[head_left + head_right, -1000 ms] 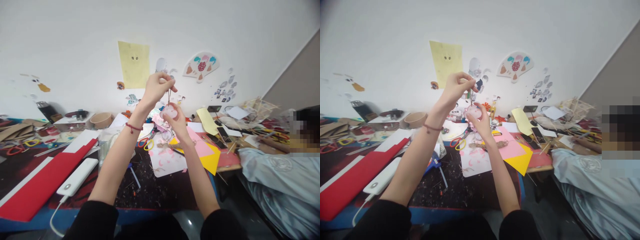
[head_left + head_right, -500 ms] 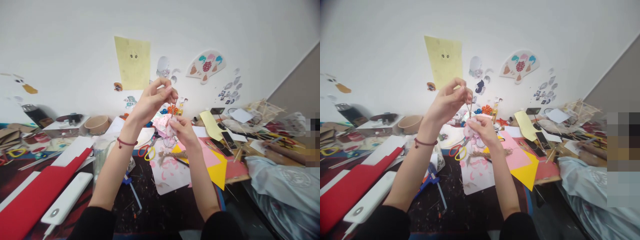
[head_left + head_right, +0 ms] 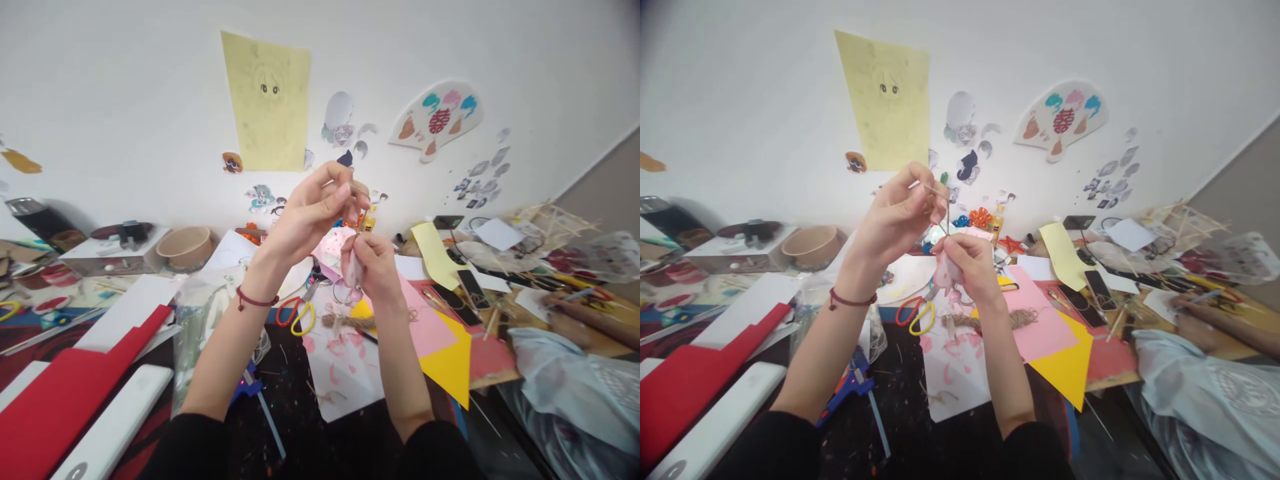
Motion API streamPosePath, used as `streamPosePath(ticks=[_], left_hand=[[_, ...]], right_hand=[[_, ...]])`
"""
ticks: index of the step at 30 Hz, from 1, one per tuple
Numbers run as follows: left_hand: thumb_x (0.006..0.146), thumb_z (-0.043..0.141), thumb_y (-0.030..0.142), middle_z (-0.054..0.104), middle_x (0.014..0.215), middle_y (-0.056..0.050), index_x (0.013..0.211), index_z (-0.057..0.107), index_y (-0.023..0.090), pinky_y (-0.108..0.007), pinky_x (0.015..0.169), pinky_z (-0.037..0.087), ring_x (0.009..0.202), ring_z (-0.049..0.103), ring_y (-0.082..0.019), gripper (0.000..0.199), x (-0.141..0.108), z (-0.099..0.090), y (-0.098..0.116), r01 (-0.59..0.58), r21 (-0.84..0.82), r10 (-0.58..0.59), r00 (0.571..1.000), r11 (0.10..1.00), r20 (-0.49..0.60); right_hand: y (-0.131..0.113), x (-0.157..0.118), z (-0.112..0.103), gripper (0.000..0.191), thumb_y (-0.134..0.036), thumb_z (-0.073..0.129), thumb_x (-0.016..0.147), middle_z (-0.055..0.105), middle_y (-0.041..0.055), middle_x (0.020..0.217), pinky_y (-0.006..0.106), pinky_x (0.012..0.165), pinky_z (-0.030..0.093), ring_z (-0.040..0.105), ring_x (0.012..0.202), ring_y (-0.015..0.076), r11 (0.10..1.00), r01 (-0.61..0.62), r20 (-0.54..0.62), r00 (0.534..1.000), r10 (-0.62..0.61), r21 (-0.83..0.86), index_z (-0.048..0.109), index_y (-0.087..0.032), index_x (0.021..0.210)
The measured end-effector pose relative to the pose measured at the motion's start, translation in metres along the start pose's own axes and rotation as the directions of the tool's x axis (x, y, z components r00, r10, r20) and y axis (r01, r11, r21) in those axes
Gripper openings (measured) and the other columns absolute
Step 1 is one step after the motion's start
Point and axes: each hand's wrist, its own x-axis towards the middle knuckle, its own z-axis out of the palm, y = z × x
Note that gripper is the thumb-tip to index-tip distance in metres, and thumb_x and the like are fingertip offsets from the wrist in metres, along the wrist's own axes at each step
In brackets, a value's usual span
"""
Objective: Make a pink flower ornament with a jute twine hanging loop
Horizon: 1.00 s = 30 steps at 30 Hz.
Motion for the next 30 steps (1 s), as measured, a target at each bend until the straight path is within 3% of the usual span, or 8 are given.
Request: streamPosePath(ticks=[8, 14, 17, 21, 26, 28, 30], left_hand=[[0.09, 0.071, 0.046, 0.061, 0.086, 0.001, 0.09, 0.052, 0.023, -0.025, 0.076, 0.056, 0.073, 0.06, -0.009, 0.03, 0.002, -0.012, -0.013, -0.009, -0.003, 0.009, 1.0, 1.0, -0.022], [0.096, 0.059, 0.051, 0.062, 0.089, -0.001, 0.095, 0.051, 0.026, -0.034, 0.08, 0.058, 0.076, 0.063, -0.014, 0.026, -0.001, -0.017, -0.019, 0.078, 0.238, -0.044, 0.989, 0.968, -0.142], [0.096, 0.06, 0.051, 0.062, 0.089, -0.002, 0.095, 0.051, 0.025, -0.035, 0.082, 0.057, 0.079, 0.064, -0.015, 0.027, 0.001, -0.02, -0.015, 0.078, 0.246, -0.054, 0.993, 0.966, -0.101], [0.094, 0.066, 0.04, 0.067, 0.09, -0.002, 0.088, 0.056, 0.022, -0.032, 0.086, 0.055, 0.087, 0.066, -0.014, 0.022, 0.01, -0.025, -0.004, 0.028, 0.334, -0.022, 1.0, 0.942, -0.022], [0.092, 0.067, 0.03, 0.069, 0.086, -0.002, 0.084, 0.061, 0.019, -0.033, 0.086, 0.055, 0.088, 0.068, -0.015, 0.015, 0.024, -0.022, 0.003, 0.025, 0.453, -0.018, 1.0, 0.891, -0.018], [0.09, 0.069, 0.025, 0.067, 0.084, -0.002, 0.083, 0.062, 0.019, -0.032, 0.082, 0.054, 0.084, 0.066, -0.014, 0.012, 0.028, -0.02, 0.002, 0.046, 0.449, -0.037, 0.999, 0.892, -0.029], [0.088, 0.071, 0.022, 0.065, 0.081, -0.001, 0.082, 0.063, 0.018, -0.031, 0.077, 0.053, 0.079, 0.064, -0.013, 0.011, 0.029, -0.019, 0.0, 0.053, 0.446, -0.044, 0.999, 0.893, -0.03]], right_hand=[[0.005, 0.011, 0.0, 0.037, -0.055, 0.075, 0.083, 0.059, -0.0026, 0.047, 0.021, 0.032, 0.029, 0.047, 0.031, 0.0094, 0.998, -0.056, 0.032, 0.998, 0.055, 0.012, 0.072, -0.019, 0.073], [0.012, 0.012, 0.0, 0.042, -0.062, 0.076, 0.077, 0.053, -0.0042, 0.044, 0.024, 0.032, 0.028, 0.043, 0.03, 0.0103, 0.996, -0.084, 0.018, 0.996, 0.084, -0.021, 0.07, -0.021, 0.069], [0.014, 0.012, -0.003, 0.042, -0.063, 0.076, 0.078, 0.058, -0.0024, 0.051, 0.025, 0.034, 0.03, 0.045, 0.035, 0.0107, 0.995, -0.077, -0.03, 0.997, 0.075, -0.071, 0.071, -0.022, 0.071], [0.015, 0.015, -0.011, 0.033, -0.056, 0.075, 0.083, 0.069, 0.0014, 0.07, 0.026, 0.046, 0.043, 0.056, 0.052, 0.0126, 0.984, -0.034, -0.114, 0.993, 0.014, -0.172, 0.076, -0.023, 0.081], [0.013, 0.018, -0.024, 0.03, -0.054, 0.076, 0.082, 0.078, 0.0043, 0.099, 0.031, 0.08, 0.055, 0.069, 0.093, 0.0203, 0.939, 0.008, -0.14, 0.988, -0.059, -0.344, 0.081, -0.026, 0.092], [0.006, 0.021, -0.027, 0.032, -0.054, 0.076, 0.083, 0.078, 0.0038, 0.101, 0.032, 0.083, 0.055, 0.069, 0.094, 0.0191, 0.937, 0.018, -0.13, 0.989, -0.067, -0.349, 0.08, -0.027, 0.1], [-0.008, 0.027, -0.028, 0.034, -0.054, 0.072, 0.086, 0.077, 0.0031, 0.094, 0.03, 0.076, 0.055, 0.069, 0.082, 0.0158, 0.926, 0.058, -0.114, 0.988, -0.108, -0.372, 0.078, -0.026, 0.105]])
